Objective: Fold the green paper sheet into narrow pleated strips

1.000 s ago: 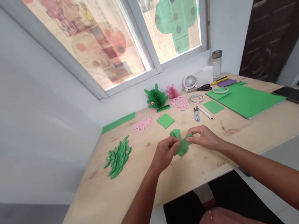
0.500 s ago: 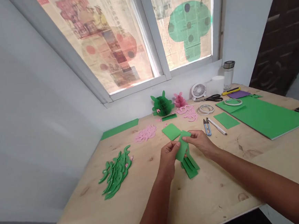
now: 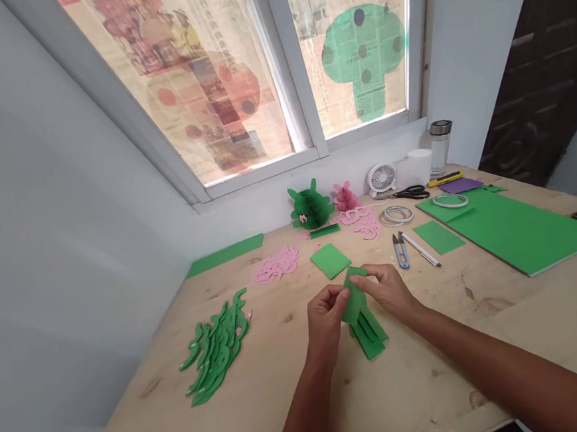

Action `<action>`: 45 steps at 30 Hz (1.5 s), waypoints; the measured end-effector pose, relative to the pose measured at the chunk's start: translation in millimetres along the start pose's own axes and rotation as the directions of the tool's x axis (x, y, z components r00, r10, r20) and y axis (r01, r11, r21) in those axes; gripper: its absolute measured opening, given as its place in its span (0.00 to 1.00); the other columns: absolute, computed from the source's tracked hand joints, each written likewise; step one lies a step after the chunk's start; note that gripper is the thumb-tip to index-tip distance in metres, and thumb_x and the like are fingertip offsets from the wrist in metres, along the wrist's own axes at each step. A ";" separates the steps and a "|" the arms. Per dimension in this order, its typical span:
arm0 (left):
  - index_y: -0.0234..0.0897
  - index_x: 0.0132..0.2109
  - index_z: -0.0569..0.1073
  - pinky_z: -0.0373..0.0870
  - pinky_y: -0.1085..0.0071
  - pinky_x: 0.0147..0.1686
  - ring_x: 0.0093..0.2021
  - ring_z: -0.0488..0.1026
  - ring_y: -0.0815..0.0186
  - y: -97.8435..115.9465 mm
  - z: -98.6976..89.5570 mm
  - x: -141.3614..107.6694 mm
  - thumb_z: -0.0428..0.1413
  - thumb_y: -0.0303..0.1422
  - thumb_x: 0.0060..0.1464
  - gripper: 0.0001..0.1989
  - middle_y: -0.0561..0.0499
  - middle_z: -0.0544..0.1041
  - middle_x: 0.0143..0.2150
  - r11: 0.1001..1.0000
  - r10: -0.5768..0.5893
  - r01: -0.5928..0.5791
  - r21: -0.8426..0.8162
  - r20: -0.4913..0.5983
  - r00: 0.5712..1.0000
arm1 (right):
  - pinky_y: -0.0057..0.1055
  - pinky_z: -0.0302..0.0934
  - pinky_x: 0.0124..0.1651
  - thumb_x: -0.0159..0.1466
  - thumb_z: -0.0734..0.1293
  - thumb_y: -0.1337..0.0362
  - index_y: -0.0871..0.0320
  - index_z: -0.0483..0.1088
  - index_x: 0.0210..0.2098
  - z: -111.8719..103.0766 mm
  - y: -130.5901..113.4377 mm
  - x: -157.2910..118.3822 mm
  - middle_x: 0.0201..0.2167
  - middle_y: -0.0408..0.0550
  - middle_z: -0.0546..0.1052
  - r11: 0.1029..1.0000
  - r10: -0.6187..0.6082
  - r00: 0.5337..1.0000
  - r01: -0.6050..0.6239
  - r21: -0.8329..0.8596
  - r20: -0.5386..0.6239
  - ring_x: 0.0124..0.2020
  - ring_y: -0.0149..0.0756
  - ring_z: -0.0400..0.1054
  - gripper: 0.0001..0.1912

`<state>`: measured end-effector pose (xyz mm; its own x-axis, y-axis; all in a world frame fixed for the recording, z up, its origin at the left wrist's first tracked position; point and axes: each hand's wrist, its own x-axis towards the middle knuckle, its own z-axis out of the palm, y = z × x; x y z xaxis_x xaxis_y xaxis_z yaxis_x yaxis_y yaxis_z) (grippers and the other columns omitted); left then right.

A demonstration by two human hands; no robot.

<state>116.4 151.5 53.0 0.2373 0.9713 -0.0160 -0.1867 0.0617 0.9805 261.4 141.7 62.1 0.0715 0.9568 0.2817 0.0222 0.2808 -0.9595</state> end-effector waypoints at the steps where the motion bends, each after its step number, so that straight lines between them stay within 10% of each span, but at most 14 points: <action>1: 0.33 0.29 0.74 0.62 0.76 0.25 0.24 0.67 0.71 -1.2 -0.9 0.6 0.65 0.42 0.42 0.16 0.54 0.72 0.23 1.000 0.006 -0.006 -0.003 0.001 1.000 | 0.30 0.59 0.34 0.60 0.66 0.52 0.58 0.71 0.24 -0.9 -1.2 -0.9 0.23 0.42 0.71 0.999 -0.028 1.000 0.028 -0.035 0.007 0.28 0.34 0.65 0.16; 13: 0.34 0.29 0.74 0.64 0.74 0.28 0.26 0.68 0.69 -7.9 -0.2 1.9 0.66 0.45 0.39 0.18 0.52 0.73 0.25 0.997 -0.035 0.036 -0.071 0.025 0.999 | 0.32 0.59 0.34 0.65 0.62 0.58 0.57 0.69 0.23 -6.6 -2.1 -7.9 0.23 0.44 0.71 0.911 -0.256 0.967 0.243 -0.333 0.005 0.29 0.35 0.65 0.16; 45: 0.34 0.27 0.71 0.59 0.78 0.23 0.22 0.61 0.75 0.1 2.0 -1.8 0.67 0.43 0.37 0.18 0.56 0.69 0.22 0.997 0.006 -0.014 -0.081 -0.102 0.995 | 0.30 0.50 0.30 0.62 0.61 0.50 0.55 0.53 0.16 0.2 3.5 -11.8 0.17 0.39 0.56 0.962 -0.096 0.995 0.098 -0.255 0.021 0.24 0.30 0.54 0.24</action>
<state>117.9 149.3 53.5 0.1377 0.9900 -0.0298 -0.2663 0.0659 0.9616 260.4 131.3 55.5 0.0480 0.9268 0.3725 0.2824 0.3452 -0.8950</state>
